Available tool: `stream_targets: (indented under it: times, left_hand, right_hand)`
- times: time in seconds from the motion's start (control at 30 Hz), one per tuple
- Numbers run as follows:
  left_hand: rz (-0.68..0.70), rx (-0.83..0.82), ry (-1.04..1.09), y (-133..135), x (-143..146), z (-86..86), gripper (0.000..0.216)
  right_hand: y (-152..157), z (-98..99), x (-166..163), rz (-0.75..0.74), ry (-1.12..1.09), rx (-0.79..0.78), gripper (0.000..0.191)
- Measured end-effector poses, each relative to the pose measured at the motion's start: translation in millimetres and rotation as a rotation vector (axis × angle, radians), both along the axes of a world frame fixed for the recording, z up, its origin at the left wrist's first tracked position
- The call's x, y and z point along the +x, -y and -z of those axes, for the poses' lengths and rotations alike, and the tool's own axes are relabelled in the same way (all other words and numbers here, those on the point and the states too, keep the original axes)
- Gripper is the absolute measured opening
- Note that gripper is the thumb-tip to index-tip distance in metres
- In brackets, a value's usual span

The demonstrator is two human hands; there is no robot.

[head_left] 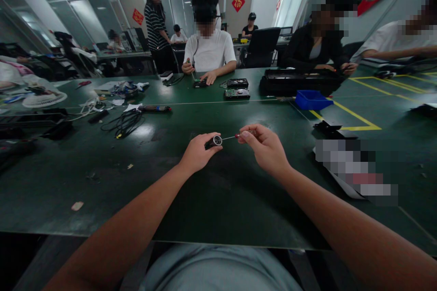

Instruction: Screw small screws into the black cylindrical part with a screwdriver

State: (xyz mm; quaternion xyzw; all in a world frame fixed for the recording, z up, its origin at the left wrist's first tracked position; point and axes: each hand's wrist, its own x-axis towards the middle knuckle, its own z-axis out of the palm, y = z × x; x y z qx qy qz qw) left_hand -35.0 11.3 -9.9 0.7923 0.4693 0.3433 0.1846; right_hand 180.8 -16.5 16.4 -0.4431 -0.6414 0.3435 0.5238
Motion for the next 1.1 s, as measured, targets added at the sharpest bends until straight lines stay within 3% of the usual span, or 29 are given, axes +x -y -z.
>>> stream_targets:
  times: [0.13, 0.27, 0.37, 0.53, 0.8, 1.1]
  left_hand:
    - [0.051, 0.054, -0.018, -2, 2, 1.8, 0.037]
    - [0.162, 0.162, -0.075, -5, 3, 3.5, 0.037]
    - [0.163, 0.163, -0.105, -6, 4, 3.7, 0.037]
    - [0.141, 0.091, -0.132, -4, 6, 4.5, 0.038]
    - [0.119, 0.072, -0.147, -3, 6, 3.6, 0.038]
    - [0.094, 0.038, -0.18, -4, 4, 5.7, 0.041]
  right_hand:
    - [-9, 8.6, -3, 0.033, -0.224, -0.093, 0.024]
    - [-19, 11.2, 1, 0.047, -0.5, -0.348, 0.022]
    - [-23, 10.0, 5, 0.029, -0.584, -0.476, 0.023]
    - [-21, 11.8, 3, 0.09, -0.451, -0.285, 0.023]
    - [-5, 1.1, 4, 0.19, 0.192, 0.09, 0.024]
    - [0, -3.9, 4, 0.205, 0.372, 0.16, 0.022]
